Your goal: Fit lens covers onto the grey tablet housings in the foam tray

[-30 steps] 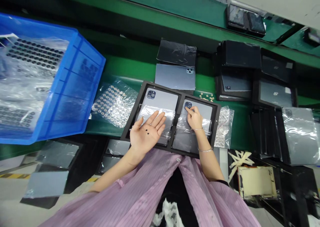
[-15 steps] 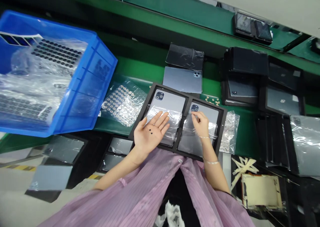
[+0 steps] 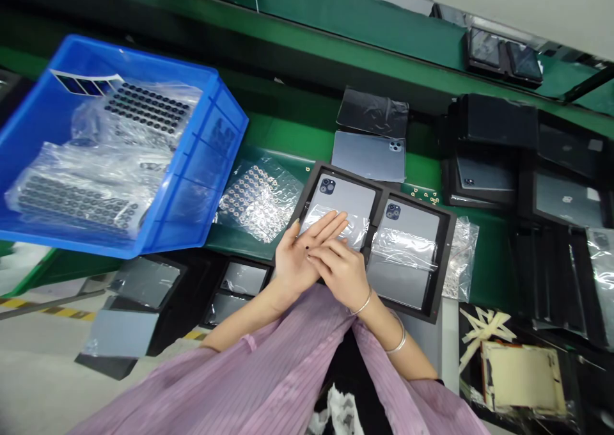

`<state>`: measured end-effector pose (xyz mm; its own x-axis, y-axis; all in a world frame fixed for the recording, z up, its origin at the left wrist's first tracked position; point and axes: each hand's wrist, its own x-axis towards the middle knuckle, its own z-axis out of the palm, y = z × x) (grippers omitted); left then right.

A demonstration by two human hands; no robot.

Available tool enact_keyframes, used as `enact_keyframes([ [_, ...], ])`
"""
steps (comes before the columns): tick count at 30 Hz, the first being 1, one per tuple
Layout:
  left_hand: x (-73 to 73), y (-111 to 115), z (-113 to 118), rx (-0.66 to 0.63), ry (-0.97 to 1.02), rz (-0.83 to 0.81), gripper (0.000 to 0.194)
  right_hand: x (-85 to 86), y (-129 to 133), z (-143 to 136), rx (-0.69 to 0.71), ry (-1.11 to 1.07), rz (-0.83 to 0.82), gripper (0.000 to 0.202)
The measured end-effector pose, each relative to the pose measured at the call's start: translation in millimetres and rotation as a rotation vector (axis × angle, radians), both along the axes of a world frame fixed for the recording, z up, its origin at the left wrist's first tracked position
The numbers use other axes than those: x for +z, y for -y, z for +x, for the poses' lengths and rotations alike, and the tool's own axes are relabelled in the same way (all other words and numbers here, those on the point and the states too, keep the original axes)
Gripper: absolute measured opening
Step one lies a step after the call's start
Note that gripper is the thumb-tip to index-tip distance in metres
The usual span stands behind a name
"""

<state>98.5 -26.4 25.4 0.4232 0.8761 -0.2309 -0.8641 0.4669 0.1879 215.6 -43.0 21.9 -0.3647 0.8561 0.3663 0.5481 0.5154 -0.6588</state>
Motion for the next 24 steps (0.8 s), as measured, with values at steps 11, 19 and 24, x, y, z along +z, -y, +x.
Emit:
enact_keyframes([
  [11, -13.8, -10.0, -21.6, 0.019, 0.009, -0.124, 0.054, -4.9, -5.9, -24.0, 0.008, 0.001, 0.016, 0.02],
  [19, -30.1, -13.0, -51.6, 0.112, -0.022, -0.221, 0.052, -45.8, -104.5, -2.5, -0.415, 0.322, 0.03, 0.024],
  [24, -30.0, -10.3, -63.1, 0.12, -0.021, -0.226, 0.049, -80.0, -147.2, -3.4, -0.401, 0.495, -0.02, 0.027],
])
